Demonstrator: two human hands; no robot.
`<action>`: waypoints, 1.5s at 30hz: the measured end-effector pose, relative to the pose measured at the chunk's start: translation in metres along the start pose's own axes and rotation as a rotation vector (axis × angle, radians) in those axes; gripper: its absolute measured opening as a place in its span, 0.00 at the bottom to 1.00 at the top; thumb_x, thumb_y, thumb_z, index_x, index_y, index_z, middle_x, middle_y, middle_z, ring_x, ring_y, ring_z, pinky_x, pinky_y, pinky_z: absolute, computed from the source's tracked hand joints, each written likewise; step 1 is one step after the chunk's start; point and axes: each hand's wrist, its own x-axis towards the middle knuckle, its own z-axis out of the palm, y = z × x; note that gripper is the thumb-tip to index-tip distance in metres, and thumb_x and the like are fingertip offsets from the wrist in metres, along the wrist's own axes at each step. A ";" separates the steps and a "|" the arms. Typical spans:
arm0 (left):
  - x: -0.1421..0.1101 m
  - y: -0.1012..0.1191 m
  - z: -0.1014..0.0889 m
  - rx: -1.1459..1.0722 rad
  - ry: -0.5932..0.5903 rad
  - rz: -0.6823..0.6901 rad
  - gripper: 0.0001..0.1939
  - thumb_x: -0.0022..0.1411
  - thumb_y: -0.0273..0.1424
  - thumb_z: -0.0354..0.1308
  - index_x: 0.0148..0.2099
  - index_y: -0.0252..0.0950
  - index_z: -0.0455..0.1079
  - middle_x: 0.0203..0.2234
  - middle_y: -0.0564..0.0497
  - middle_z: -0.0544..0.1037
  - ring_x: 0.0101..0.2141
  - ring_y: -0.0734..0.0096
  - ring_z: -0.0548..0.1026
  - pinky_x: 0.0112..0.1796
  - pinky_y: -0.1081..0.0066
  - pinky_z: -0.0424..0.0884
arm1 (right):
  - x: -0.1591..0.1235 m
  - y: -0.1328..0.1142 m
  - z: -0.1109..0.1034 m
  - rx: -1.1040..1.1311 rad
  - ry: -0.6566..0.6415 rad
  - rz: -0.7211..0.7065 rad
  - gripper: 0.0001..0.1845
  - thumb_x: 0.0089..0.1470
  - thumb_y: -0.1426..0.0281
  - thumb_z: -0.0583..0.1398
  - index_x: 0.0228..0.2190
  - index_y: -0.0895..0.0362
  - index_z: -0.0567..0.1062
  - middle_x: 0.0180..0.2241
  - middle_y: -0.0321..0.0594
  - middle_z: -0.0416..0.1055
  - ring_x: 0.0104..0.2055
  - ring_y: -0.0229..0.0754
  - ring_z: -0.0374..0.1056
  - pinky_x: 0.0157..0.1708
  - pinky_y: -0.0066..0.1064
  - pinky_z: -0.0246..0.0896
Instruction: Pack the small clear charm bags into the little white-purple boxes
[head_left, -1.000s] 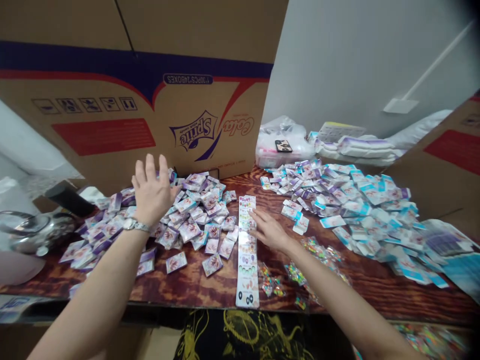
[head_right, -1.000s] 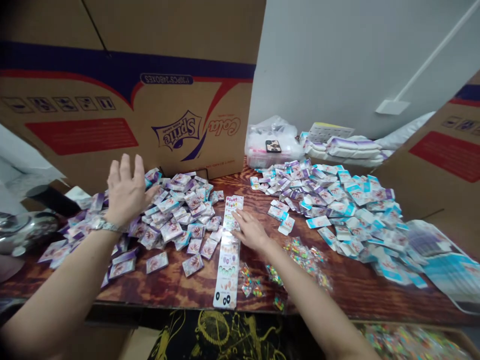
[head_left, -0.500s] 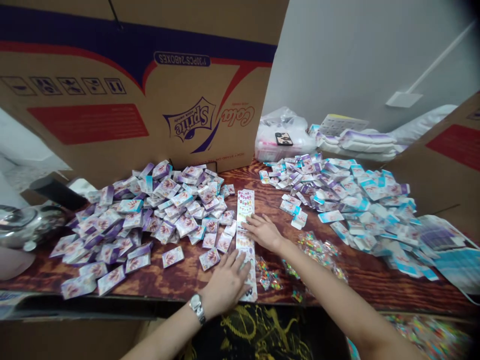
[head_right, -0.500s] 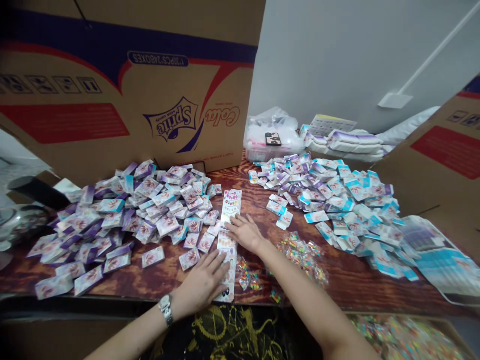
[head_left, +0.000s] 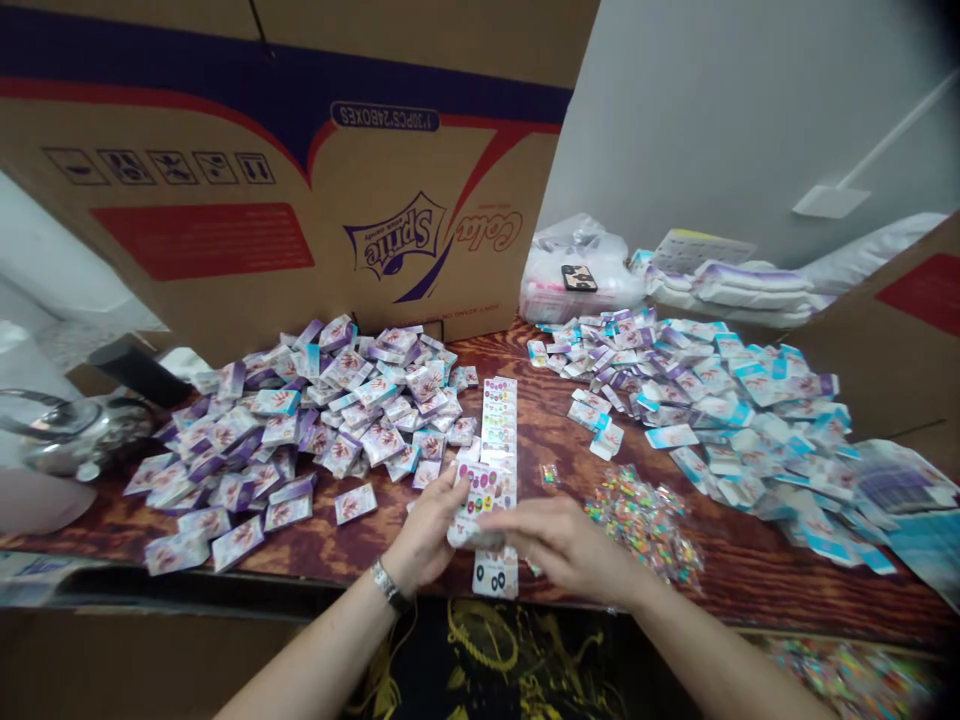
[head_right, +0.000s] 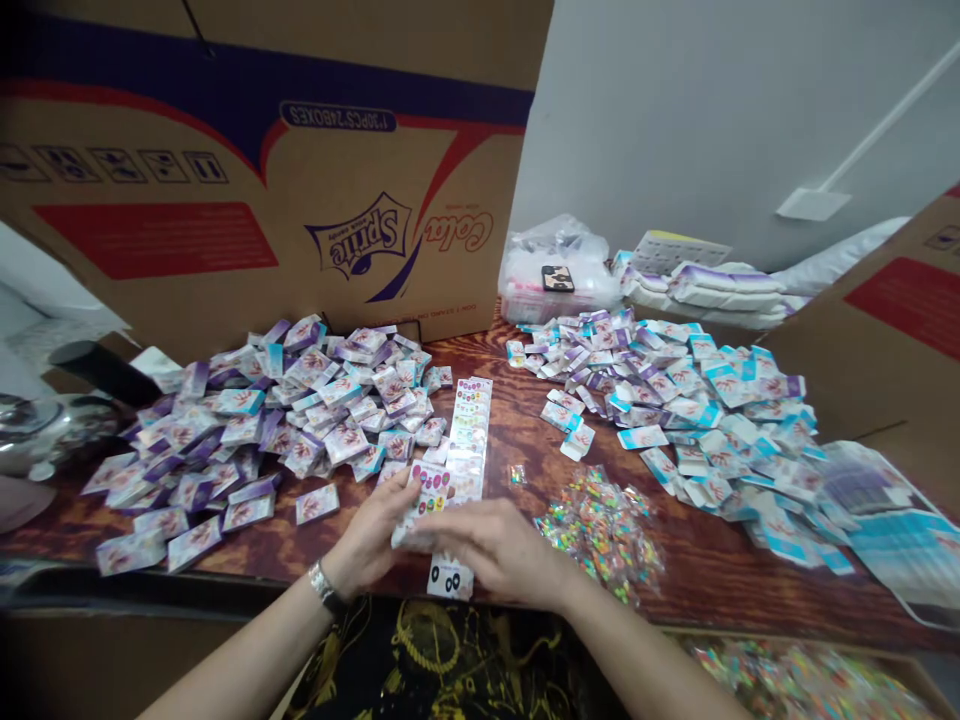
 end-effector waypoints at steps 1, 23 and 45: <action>-0.003 -0.001 0.001 0.043 0.004 0.020 0.15 0.54 0.37 0.62 0.41 0.34 0.69 0.31 0.49 0.77 0.28 0.71 0.74 0.34 0.70 0.69 | 0.003 0.005 0.000 -0.009 0.107 0.070 0.16 0.61 0.70 0.50 0.49 0.47 0.70 0.39 0.34 0.75 0.37 0.37 0.72 0.36 0.30 0.67; -0.007 0.005 0.000 -0.104 -0.109 0.000 0.09 0.49 0.27 0.61 0.36 0.33 0.72 0.33 0.49 0.76 0.32 0.73 0.72 0.36 0.73 0.67 | -0.003 0.037 0.040 -0.748 0.273 -0.310 0.14 0.58 0.77 0.53 0.45 0.58 0.71 0.39 0.45 0.74 0.44 0.46 0.66 0.43 0.40 0.63; 0.020 -0.030 -0.002 0.891 0.028 0.450 0.10 0.60 0.37 0.52 0.41 0.36 0.61 0.25 0.53 0.72 0.24 0.70 0.75 0.26 0.71 0.72 | -0.011 0.045 0.022 -0.132 0.236 0.285 0.10 0.61 0.68 0.52 0.35 0.56 0.73 0.33 0.39 0.72 0.36 0.39 0.68 0.36 0.27 0.59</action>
